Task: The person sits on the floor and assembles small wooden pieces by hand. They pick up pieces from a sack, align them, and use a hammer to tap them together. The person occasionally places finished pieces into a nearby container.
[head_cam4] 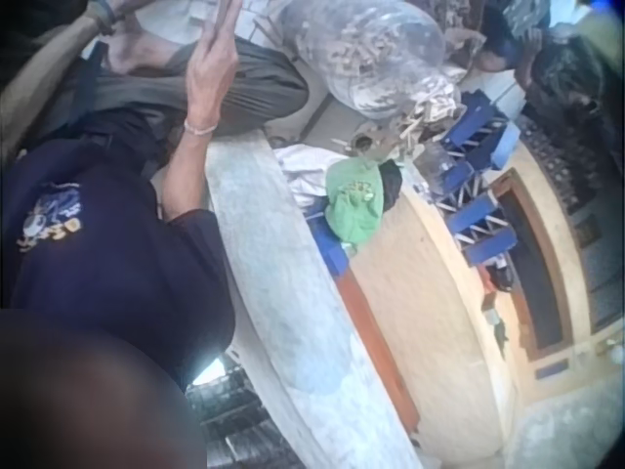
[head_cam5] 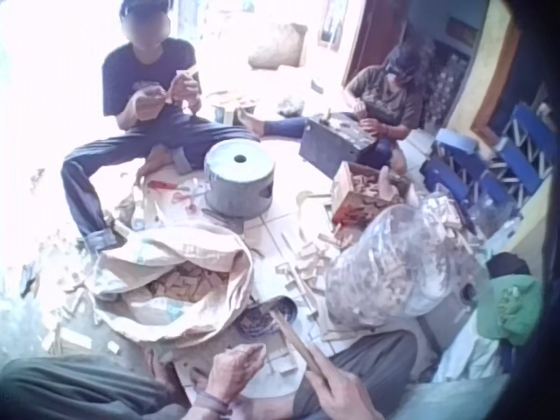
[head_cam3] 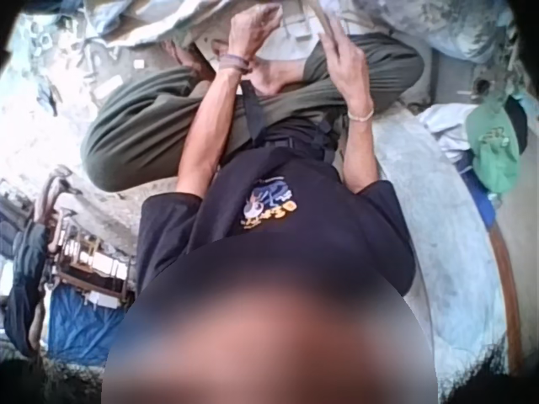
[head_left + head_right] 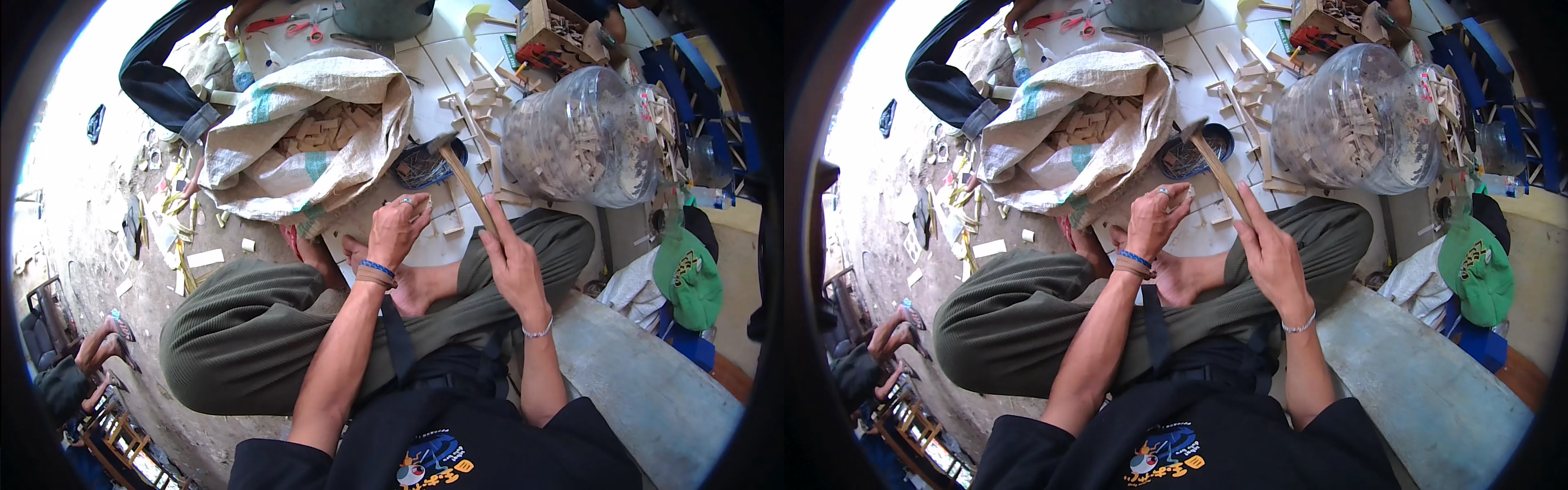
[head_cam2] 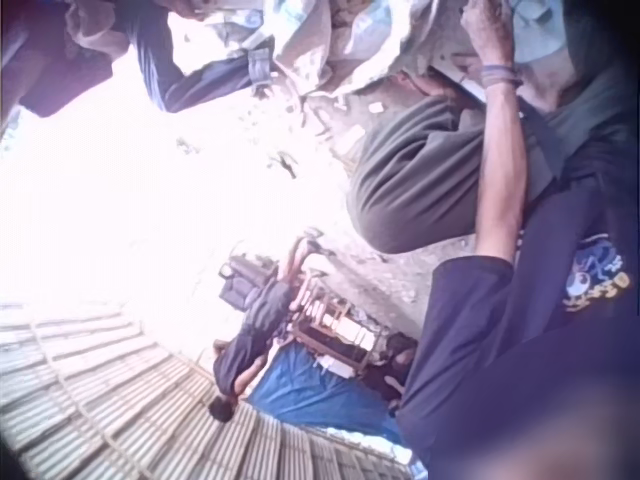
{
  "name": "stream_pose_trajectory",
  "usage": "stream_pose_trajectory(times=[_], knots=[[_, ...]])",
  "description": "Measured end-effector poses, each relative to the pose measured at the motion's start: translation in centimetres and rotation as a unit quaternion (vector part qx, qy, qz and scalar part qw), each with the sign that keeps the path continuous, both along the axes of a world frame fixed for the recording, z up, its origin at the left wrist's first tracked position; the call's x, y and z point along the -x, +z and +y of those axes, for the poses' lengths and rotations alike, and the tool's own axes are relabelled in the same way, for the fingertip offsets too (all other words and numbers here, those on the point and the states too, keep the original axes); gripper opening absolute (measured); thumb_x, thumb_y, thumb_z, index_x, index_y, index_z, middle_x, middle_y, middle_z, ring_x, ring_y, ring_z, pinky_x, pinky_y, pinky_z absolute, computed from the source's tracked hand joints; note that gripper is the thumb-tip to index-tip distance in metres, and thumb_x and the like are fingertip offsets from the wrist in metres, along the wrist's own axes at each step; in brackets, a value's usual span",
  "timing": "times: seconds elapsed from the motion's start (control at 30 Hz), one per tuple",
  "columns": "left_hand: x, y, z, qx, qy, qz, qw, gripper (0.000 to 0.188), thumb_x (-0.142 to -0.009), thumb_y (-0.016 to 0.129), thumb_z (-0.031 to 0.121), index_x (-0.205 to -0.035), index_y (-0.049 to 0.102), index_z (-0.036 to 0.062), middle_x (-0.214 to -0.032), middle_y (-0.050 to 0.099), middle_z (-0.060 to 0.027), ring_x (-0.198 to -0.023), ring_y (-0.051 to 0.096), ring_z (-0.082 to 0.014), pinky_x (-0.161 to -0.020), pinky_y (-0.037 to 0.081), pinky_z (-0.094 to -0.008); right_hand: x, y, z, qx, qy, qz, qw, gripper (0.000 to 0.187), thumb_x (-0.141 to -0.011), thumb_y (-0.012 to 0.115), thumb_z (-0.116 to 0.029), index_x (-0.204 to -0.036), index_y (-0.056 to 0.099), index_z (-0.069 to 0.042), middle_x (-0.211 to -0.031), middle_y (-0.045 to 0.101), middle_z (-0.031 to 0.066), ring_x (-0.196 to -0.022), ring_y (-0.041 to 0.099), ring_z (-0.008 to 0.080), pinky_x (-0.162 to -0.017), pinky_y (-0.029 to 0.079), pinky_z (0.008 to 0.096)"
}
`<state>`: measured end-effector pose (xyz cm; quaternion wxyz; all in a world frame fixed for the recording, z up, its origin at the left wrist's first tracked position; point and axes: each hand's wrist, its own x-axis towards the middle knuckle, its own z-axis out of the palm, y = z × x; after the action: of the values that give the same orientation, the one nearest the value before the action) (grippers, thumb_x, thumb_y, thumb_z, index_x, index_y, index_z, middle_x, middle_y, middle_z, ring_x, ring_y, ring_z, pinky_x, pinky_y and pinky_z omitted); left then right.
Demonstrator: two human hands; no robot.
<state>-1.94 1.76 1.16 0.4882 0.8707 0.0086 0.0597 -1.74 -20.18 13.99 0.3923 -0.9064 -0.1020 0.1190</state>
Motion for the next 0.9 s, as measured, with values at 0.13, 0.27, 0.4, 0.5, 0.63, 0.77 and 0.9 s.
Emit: stream_pose_trajectory(times=[0.13,0.27,0.4,0.5,0.63,0.77,0.9], knots=[[-0.1,0.1,-0.1,0.006,-0.019,0.012,1.0,0.025,-0.093,0.077,0.017,-0.115,0.076,0.0066,-0.108,0.077,-0.0156,-0.092,0.075,-0.035,-0.082,0.06,-0.0442,4.2,-0.8,-0.7,0.032,-0.001,0.023,0.999,0.059,-0.108,0.061,-0.013,-0.164,0.045,-0.024,-0.095,0.068,0.0245,-0.08,0.066,0.0436,-0.074,0.054,0.0475],[-0.4,0.2,0.2,-0.009,-0.025,-0.001,1.0,0.024,-0.092,0.078,0.017,-0.113,0.076,0.0057,-0.105,0.078,-0.0161,-0.091,0.075,-0.036,-0.08,0.061,-0.0434,6.7,-2.0,-1.3,0.073,0.007,-0.02,0.997,0.06,-0.107,0.062,-0.013,-0.163,0.046,-0.026,-0.082,0.062,0.0188,-0.073,0.064,0.0401,-0.069,0.051,0.0511],[-0.6,0.5,0.2,0.002,-0.028,0.023,0.999,0.025,-0.092,0.079,0.016,-0.114,0.077,0.0046,-0.104,0.078,-0.0171,-0.09,0.076,-0.0354,-0.079,0.061,-0.0416,7.5,-2.3,-1.5,0.082,-0.002,-0.031,0.996,0.06,-0.107,0.063,-0.01,-0.163,0.048,-0.025,-0.092,0.067,0.0197,-0.078,0.067,0.0393,-0.072,0.054,0.0479],[-0.6,0.6,0.2,0.016,-0.025,0.023,0.999,0.025,-0.092,0.079,0.016,-0.114,0.077,0.0049,-0.102,0.078,-0.0169,-0.089,0.076,-0.0349,-0.078,0.061,-0.0416,7.6,-2.4,-1.3,0.081,-0.003,-0.024,0.996,0.058,-0.107,0.062,-0.008,-0.162,0.05,-0.022,-0.105,0.073,0.0229,-0.086,0.071,0.0386,-0.078,0.056,0.0432],[-0.7,0.5,0.2,0.006,-0.023,0.009,1.0,0.024,-0.09,0.079,0.016,-0.112,0.078,0.0053,-0.1,0.078,-0.0168,-0.088,0.076,-0.0346,-0.077,0.061,-0.0415,7.0,-2.4,-1.0,0.091,0.009,-0.048,0.995,0.061,-0.106,0.063,-0.008,-0.163,0.047,-0.024,-0.097,0.071,0.0199,-0.079,0.068,0.0382,-0.072,0.055,0.0467],[-0.8,0.5,0.2,0.016,-0.024,0.005,1.0,0.026,-0.089,0.08,0.017,-0.112,0.078,0.0053,-0.1,0.078,-0.0167,-0.086,0.076,-0.0346,-0.077,0.061,-0.0414,6.2,-2.3,-1.1,0.069,0.004,-0.077,0.995,0.063,-0.106,0.063,-0.008,-0.164,0.045,-0.024,-0.092,0.069,0.0185,-0.075,0.066,0.0375,-0.069,0.054,0.0477],[-0.9,0.8,0.3,0.018,-0.026,0.03,0.999,0.027,-0.088,0.08,0.017,-0.112,0.077,0.005,-0.1,0.078,-0.0168,-0.087,0.076,-0.0346,-0.078,0.061,-0.0415,6.3,-2.2,-1.0,0.069,-0.007,-0.071,0.995,0.064,-0.106,0.064,-0.008,-0.164,0.045,-0.025,-0.091,0.068,0.0181,-0.073,0.065,0.0363,-0.068,0.053,0.0468]])
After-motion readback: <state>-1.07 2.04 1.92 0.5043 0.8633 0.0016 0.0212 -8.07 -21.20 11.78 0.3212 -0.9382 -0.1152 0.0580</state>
